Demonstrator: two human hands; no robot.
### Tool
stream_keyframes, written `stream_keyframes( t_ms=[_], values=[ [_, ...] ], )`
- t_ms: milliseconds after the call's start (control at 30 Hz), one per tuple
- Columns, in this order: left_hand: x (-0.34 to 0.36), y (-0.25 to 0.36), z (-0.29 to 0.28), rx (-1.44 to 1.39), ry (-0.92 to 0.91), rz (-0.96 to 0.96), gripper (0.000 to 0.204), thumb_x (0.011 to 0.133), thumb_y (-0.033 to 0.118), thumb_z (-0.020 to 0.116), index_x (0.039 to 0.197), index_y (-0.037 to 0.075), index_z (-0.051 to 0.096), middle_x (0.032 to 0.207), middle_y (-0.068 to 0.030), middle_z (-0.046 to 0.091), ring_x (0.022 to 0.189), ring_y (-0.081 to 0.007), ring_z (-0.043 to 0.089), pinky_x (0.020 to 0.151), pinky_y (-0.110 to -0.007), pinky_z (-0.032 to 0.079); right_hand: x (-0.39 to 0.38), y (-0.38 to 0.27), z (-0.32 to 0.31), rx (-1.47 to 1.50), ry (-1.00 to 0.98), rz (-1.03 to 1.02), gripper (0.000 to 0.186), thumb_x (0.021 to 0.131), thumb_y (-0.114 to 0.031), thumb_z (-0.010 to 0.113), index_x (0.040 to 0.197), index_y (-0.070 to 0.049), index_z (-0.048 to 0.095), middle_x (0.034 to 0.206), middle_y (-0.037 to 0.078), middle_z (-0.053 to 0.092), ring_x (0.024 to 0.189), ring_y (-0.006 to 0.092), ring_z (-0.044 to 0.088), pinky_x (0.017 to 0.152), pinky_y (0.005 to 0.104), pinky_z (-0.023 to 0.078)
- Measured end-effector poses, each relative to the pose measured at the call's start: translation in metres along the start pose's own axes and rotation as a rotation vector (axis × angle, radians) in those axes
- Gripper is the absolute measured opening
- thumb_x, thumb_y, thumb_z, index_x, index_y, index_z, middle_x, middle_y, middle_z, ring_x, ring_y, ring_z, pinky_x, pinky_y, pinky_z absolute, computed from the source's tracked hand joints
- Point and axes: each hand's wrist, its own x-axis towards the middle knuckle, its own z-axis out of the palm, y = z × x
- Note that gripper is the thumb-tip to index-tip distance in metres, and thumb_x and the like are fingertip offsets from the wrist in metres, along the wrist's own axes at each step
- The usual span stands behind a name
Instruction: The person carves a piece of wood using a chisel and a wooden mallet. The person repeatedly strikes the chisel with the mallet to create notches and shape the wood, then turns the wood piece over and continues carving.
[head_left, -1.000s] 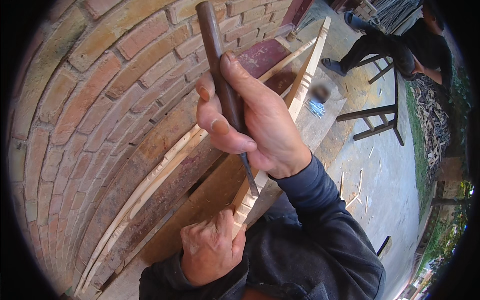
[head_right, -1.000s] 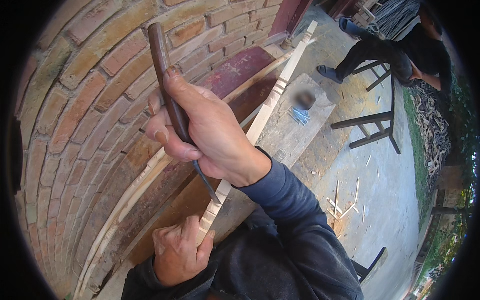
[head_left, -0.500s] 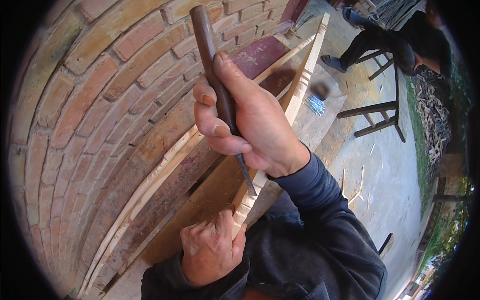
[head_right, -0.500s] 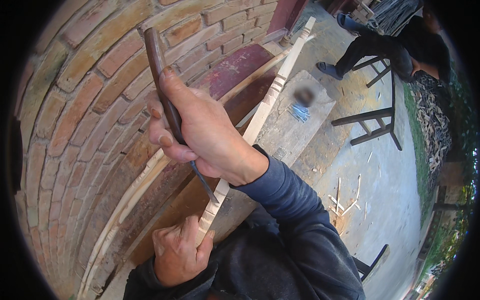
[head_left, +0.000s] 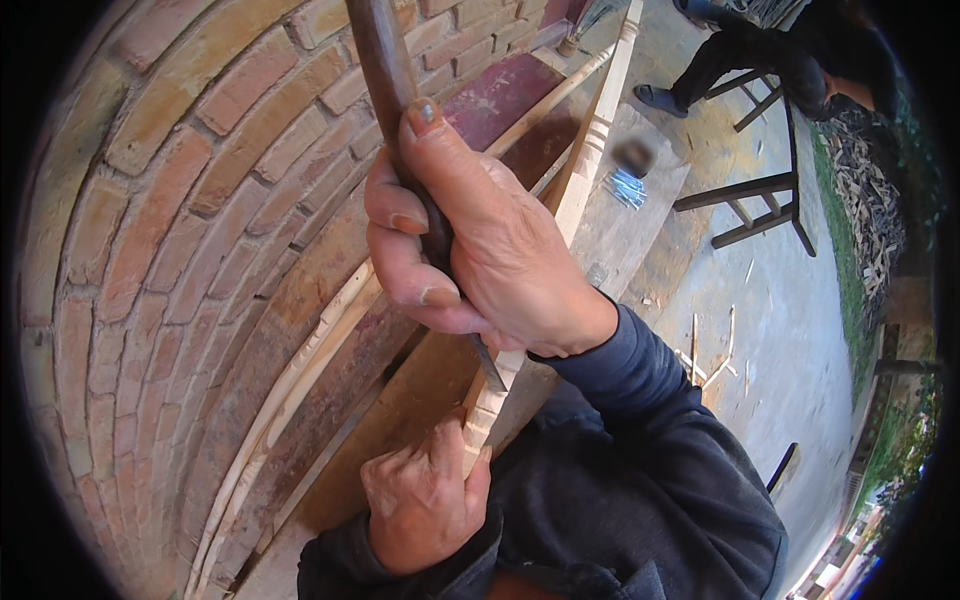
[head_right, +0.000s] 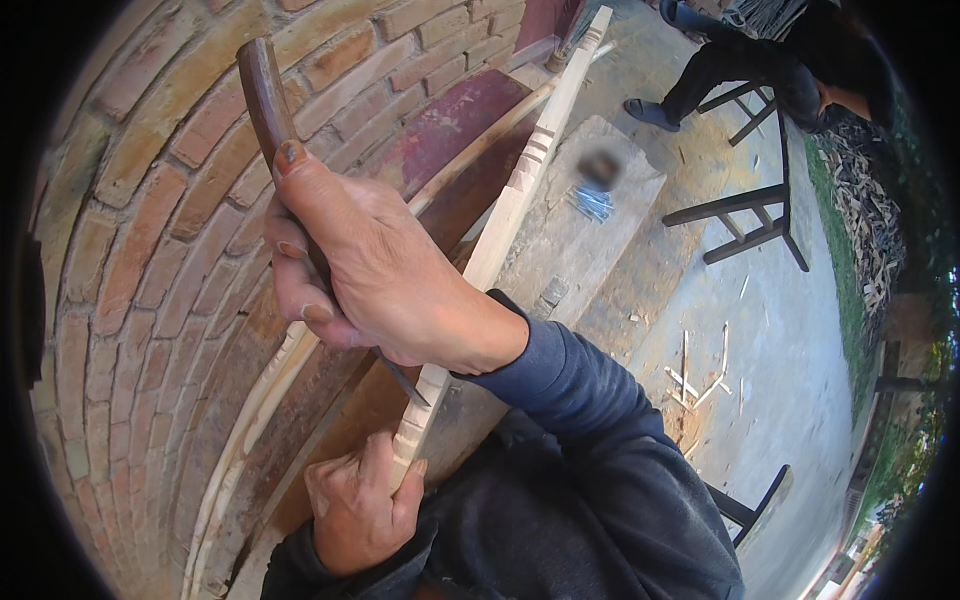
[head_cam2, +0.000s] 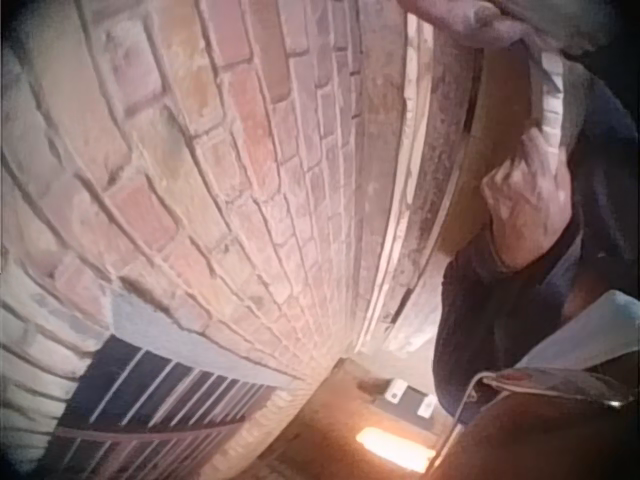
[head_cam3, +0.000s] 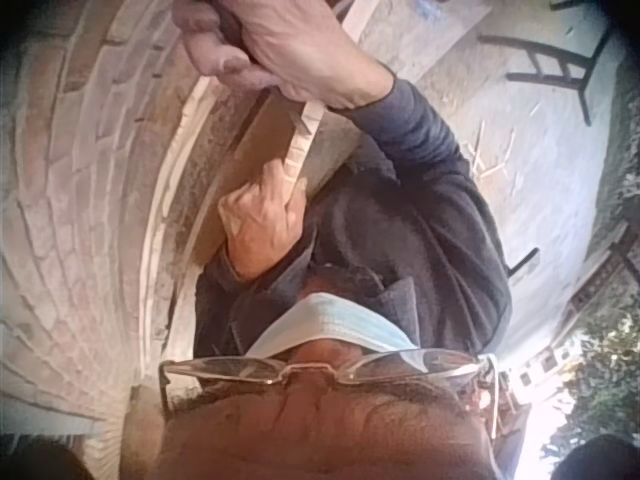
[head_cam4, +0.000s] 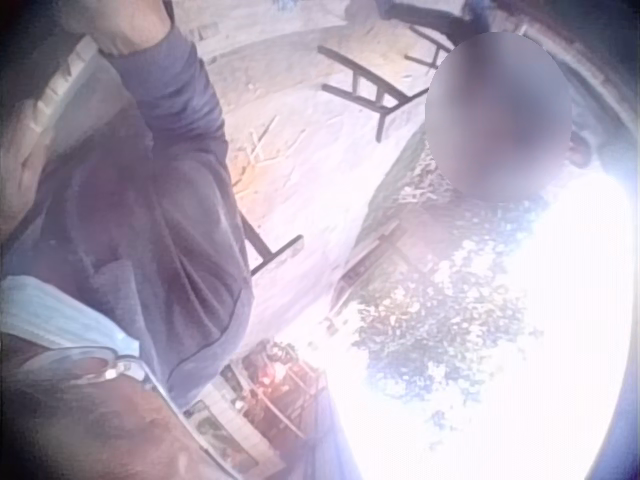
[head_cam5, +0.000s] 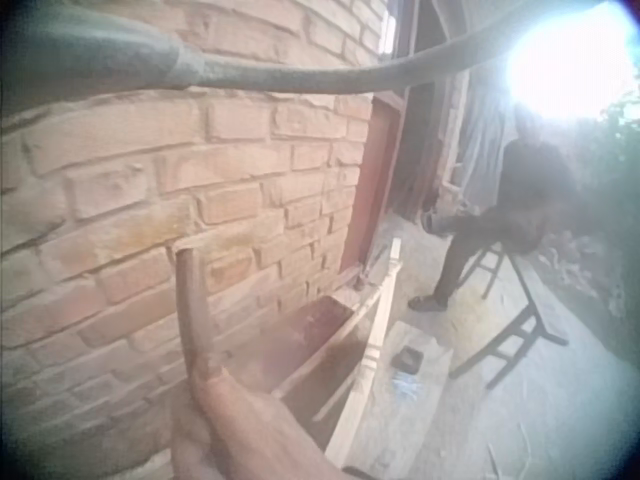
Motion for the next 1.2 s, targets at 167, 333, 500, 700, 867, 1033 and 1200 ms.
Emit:
stream_keyframes(
  t_ms=[167,333,500,700,867,1033,1200],
  values=[
    [0.004,0.003,0.0,-0.026,0.049,0.001,0.03,0.085,0.018,0.073,0.103,-0.002,0.06,0.067,-0.0168,0.063,0.059,-0.0379,0.065,0.056,-0.046,0.049,-0.007,-0.003,0.001,-0.032,0.007,-0.074,0.062,0.108,-0.064,0.033,0.085,-0.008,0.046,0.056,0.007,0.051,0.041,0.0095,0.039,0.039,0.0252,0.03],
    [0.004,0.003,0.001,-0.035,0.055,0.016,0.032,0.085,0.018,0.073,0.105,-0.003,0.06,0.068,-0.0172,0.063,0.06,-0.0383,0.065,0.056,-0.046,0.049,-0.015,-0.002,0.0,0.042,0.01,-0.1,0.06,0.109,-0.061,0.033,0.083,-0.009,0.045,0.055,0.006,0.05,0.042,0.0086,0.038,0.04,0.0249,0.031],
    [0.003,0.004,-0.001,-0.021,0.04,0.001,0.031,0.085,0.018,0.073,0.105,-0.003,0.06,0.067,-0.0184,0.063,0.06,-0.0392,0.065,0.056,-0.047,0.049,-0.005,0.005,0.01,-0.05,0.015,-0.026,0.054,0.112,-0.055,0.032,0.083,-0.01,0.045,0.053,0.005,0.049,0.041,0.0079,0.038,0.039,0.0244,0.031],
    [0.004,0.0,-0.001,-0.027,0.034,0.023,0.035,0.084,0.015,0.074,0.111,-0.002,0.06,0.072,-0.0183,0.066,0.062,-0.0381,0.067,0.057,-0.047,0.052,-0.026,0.007,0.014,-0.081,0.165,-0.299,0.066,0.104,-0.072,0.025,0.081,-0.012,0.041,0.044,0.004,0.043,0.031,0.0096,0.031,0.03,0.0252,0.024],
    [0.002,-0.001,-0.003,-0.043,0.05,-0.001,0.032,0.084,0.015,0.073,0.109,0.0,0.06,0.073,-0.0181,0.066,0.062,-0.0381,0.067,0.057,-0.047,0.051,-0.023,-0.002,-0.001,0.252,0.06,-0.297,0.061,0.107,-0.068,0.02,0.082,-0.016,0.039,0.045,0.001,0.04,0.027,0.0091,0.028,0.028,0.0239,0.023],
    [0.003,0.002,-0.004,-0.053,0.058,-0.027,0.025,0.086,0.017,0.072,0.096,0.0,0.057,0.066,-0.0196,0.061,0.061,-0.0407,0.065,0.057,-0.049,0.049,-0.014,-0.003,-0.003,0.205,0.066,-0.219,0.059,0.109,-0.063,0.018,0.083,-0.015,0.039,0.047,0.003,0.041,0.028,0.0088,0.026,0.028,0.0228,0.021],
    [0.004,0.003,-0.004,-0.053,0.046,-0.034,0.026,0.086,0.017,0.072,0.097,0.0,0.056,0.066,-0.0191,0.061,0.061,-0.0403,0.065,0.057,-0.048,0.049,-0.011,-0.003,0.001,0.153,0.075,-0.161,0.059,0.11,-0.06,0.017,0.082,-0.013,0.039,0.047,0.005,0.042,0.029,0.0095,0.028,0.028,0.0223,0.021]
  ],
)
